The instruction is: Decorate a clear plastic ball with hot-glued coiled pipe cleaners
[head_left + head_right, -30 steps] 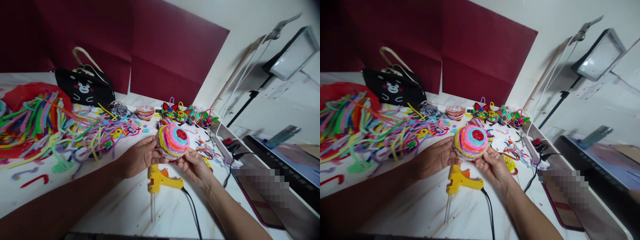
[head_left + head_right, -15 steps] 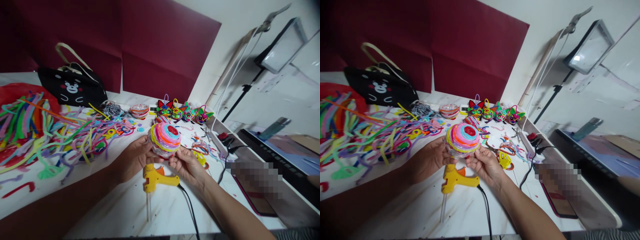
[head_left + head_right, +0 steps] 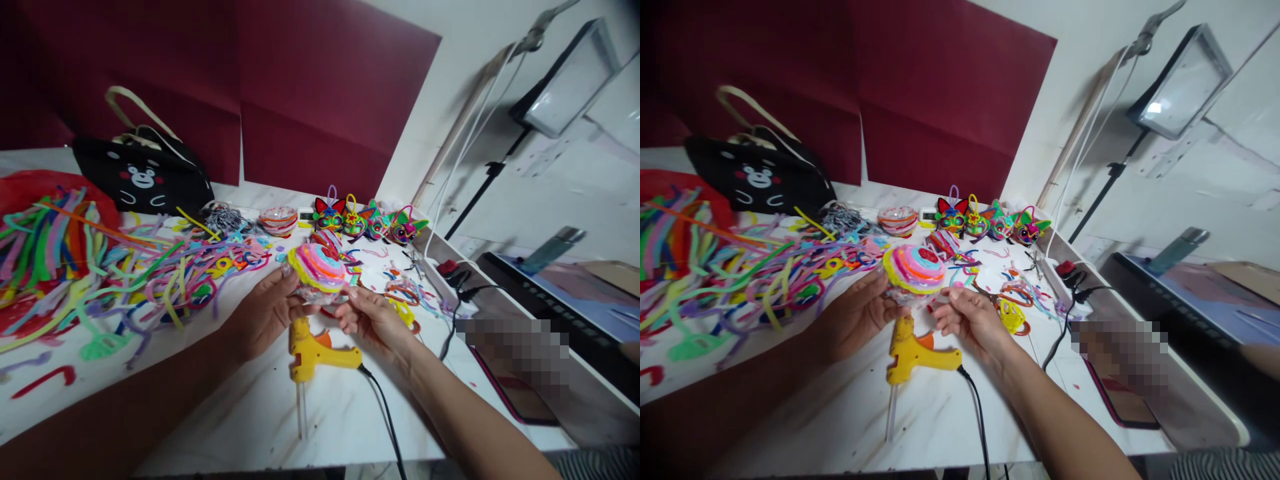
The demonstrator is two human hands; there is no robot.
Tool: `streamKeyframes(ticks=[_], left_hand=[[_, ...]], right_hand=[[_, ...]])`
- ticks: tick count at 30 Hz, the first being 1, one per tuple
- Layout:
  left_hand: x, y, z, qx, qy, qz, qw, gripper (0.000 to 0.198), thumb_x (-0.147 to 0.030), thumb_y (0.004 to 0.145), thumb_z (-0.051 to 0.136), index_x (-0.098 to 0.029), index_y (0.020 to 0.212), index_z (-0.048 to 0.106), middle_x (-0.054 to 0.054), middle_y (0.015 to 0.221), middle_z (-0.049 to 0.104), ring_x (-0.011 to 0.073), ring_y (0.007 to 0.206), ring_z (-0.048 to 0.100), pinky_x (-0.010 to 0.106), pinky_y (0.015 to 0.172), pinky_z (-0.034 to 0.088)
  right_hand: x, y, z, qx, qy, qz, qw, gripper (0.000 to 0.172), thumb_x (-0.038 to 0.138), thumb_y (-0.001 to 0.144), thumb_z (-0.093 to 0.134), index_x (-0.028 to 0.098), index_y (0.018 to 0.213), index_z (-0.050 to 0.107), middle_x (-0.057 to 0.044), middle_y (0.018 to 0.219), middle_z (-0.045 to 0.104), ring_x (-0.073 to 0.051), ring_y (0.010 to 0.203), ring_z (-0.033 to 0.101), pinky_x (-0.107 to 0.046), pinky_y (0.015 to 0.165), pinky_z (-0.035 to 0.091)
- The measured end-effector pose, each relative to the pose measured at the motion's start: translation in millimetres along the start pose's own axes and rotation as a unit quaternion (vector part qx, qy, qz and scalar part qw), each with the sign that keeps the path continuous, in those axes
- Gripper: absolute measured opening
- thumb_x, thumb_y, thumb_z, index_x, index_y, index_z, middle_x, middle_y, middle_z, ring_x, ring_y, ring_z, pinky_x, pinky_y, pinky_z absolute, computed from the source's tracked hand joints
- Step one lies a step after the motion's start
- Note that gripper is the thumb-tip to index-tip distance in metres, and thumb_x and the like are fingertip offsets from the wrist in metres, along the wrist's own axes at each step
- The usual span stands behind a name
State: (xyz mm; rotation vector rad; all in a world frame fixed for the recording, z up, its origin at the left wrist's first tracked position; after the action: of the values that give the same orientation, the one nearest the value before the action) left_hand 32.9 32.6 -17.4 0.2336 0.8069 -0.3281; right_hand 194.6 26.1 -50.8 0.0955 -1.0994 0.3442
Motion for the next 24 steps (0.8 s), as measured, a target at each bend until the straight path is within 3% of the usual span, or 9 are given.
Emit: streamKeyframes(ticks=[2, 4, 7, 9, 11, 16, 19, 24], left_hand=[[-6, 3, -6.9, -0.036, 0.003, 0.024, 0.999, 0.012, -0.020, 0.079, 0.074, -0.017, 0.087, 0.066, 0.001, 0.082, 0.073, 0.0139, 0.068, 0.069, 0.027, 0.066, 0.062], [-11, 6, -14.6, -0.077, 0.013, 0.044, 0.996, 0.011, -0.017, 0.078, 0.073, -0.016, 0.086, 0.065, 0.001, 0.084, 0.073, 0.0139, 0.071, 0.069, 0.028, 0.069, 0.062], [-18, 9, -23.3, -0.121, 0.030, 0.063, 0.990, 0.008, -0.014, 0.079, 0.071, -0.016, 0.084, 0.065, 0.001, 0.087, 0.072, 0.0124, 0.070, 0.068, 0.027, 0.070, 0.062], [-20, 11, -26.6, -0.135, 0.039, 0.068, 0.988, 0.006, -0.014, 0.080, 0.070, -0.016, 0.082, 0.065, 0.000, 0.086, 0.071, 0.0110, 0.068, 0.067, 0.026, 0.069, 0.061], [-20, 12, -28.8, -0.143, 0.048, 0.071, 0.986, 0.007, -0.012, 0.079, 0.069, -0.016, 0.082, 0.064, 0.000, 0.085, 0.070, 0.0105, 0.067, 0.067, 0.025, 0.068, 0.061], [-17, 13, -31.5, -0.154, 0.047, 0.069, 0.984, 0.009, -0.010, 0.078, 0.070, -0.014, 0.079, 0.062, -0.001, 0.080, 0.070, 0.0103, 0.064, 0.067, 0.024, 0.066, 0.061], [-13, 13, -31.9, -0.152, 0.044, 0.058, 0.986, 0.009, -0.010, 0.078, 0.070, -0.015, 0.079, 0.063, 0.000, 0.079, 0.071, 0.0120, 0.067, 0.068, 0.025, 0.067, 0.062], [-10, 14, -32.6, -0.145, 0.037, 0.059, 0.987, 0.008, -0.009, 0.077, 0.071, -0.015, 0.079, 0.065, 0.002, 0.081, 0.072, 0.0131, 0.067, 0.069, 0.025, 0.065, 0.062]], right_hand=[[7, 1, -8, -0.020, -0.081, -0.026, 0.996, 0.036, 0.038, 0.076, 0.077, 0.016, 0.100, 0.062, -0.006, 0.074, 0.074, -0.012, 0.053, 0.065, -0.022, 0.049, 0.052], [19, 1, -18, -0.055, -0.234, -0.087, 0.967, 0.032, 0.040, 0.080, 0.071, 0.017, 0.100, 0.062, -0.004, 0.075, 0.072, -0.012, 0.053, 0.062, -0.023, 0.050, 0.049], [34, -2, -25, -0.117, -0.465, -0.177, 0.859, 0.019, 0.032, 0.083, 0.063, 0.017, 0.094, 0.065, -0.003, 0.076, 0.068, -0.013, 0.059, 0.057, -0.026, 0.056, 0.044], [38, -5, -27, -0.136, -0.529, -0.202, 0.813, 0.011, 0.022, 0.081, 0.063, 0.019, 0.091, 0.068, -0.004, 0.081, 0.067, -0.015, 0.066, 0.057, -0.029, 0.063, 0.042], [39, -5, -25, -0.130, -0.583, -0.211, 0.774, 0.014, 0.015, 0.081, 0.061, 0.020, 0.092, 0.069, -0.006, 0.089, 0.067, -0.017, 0.074, 0.058, -0.030, 0.068, 0.041], [32, 0, -12, -0.087, -0.737, -0.197, 0.640, 0.018, 0.013, 0.090, 0.053, 0.017, 0.097, 0.069, -0.010, 0.098, 0.066, -0.021, 0.090, 0.060, -0.030, 0.076, 0.043], [28, 7, -6, -0.073, -0.776, -0.167, 0.603, 0.020, 0.018, 0.095, 0.050, 0.015, 0.098, 0.069, -0.011, 0.097, 0.066, -0.021, 0.092, 0.058, -0.029, 0.079, 0.043], [23, 17, 0, -0.061, -0.793, -0.147, 0.588, 0.017, 0.025, 0.094, 0.056, 0.015, 0.088, 0.069, -0.010, 0.094, 0.066, -0.020, 0.091, 0.057, -0.029, 0.080, 0.042]])
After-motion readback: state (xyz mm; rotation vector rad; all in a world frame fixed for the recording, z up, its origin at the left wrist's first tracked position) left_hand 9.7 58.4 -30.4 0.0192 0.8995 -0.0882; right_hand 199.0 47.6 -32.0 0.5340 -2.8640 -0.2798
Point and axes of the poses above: each hand's wrist, its own y-axis towards the middle knuckle, its own z-axis out of the palm, x = y × z, the point moved 7 cm from there along y, towards the middle knuckle
